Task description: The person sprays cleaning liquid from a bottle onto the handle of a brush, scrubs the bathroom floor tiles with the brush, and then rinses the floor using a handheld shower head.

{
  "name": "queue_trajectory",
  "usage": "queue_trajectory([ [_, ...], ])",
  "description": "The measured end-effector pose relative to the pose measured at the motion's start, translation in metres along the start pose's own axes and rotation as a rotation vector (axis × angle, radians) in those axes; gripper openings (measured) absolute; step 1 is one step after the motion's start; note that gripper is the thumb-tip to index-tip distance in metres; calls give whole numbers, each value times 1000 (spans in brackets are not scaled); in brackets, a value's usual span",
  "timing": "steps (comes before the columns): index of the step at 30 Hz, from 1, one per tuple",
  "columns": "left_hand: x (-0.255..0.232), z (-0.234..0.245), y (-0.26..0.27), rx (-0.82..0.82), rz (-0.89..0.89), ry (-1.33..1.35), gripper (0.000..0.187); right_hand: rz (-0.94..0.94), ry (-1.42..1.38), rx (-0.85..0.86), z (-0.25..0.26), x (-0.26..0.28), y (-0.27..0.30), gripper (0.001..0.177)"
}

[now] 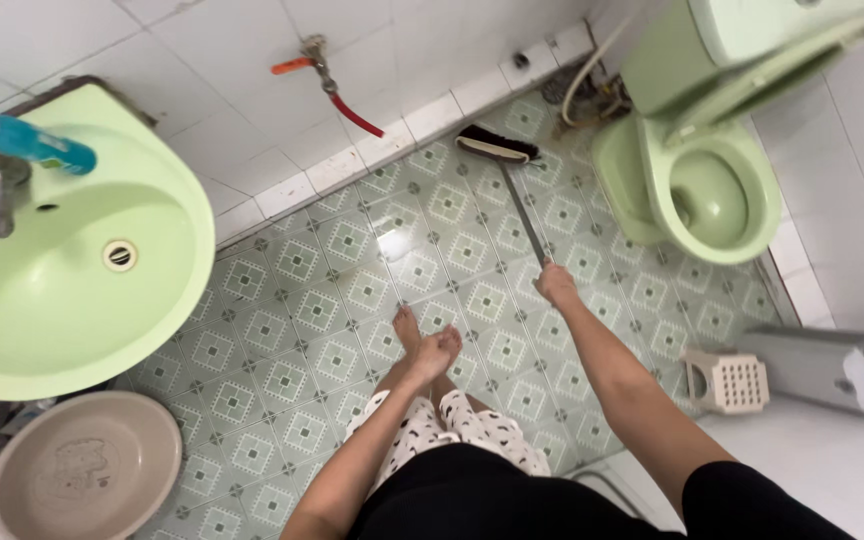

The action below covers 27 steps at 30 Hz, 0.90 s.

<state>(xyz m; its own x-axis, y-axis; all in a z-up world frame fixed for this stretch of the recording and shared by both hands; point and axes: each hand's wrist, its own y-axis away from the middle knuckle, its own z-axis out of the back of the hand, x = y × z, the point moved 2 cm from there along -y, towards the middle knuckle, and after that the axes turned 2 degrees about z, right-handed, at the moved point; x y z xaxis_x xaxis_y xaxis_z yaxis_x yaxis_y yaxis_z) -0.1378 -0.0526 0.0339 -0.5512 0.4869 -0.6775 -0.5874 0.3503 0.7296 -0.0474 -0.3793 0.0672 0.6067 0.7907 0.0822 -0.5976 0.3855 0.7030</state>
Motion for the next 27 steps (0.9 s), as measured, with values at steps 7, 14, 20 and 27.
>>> queue_trajectory([
  [7, 3, 28, 10, 66, 131, 127, 43, 5, -29, 69, -26, 19, 45, 63],
  [14, -1, 35, 0, 205, -139, -110, 35, 85, 57, 92, -79, -17, 187, 65],
  [20, -19, 27, -11, 271, -135, -397, 41, 82, -25, 107, -69, 13, 160, 56],
  [27, -11, 51, -17, 153, -80, -308, 45, 115, 22, 100, -46, 92, 65, 60],
])
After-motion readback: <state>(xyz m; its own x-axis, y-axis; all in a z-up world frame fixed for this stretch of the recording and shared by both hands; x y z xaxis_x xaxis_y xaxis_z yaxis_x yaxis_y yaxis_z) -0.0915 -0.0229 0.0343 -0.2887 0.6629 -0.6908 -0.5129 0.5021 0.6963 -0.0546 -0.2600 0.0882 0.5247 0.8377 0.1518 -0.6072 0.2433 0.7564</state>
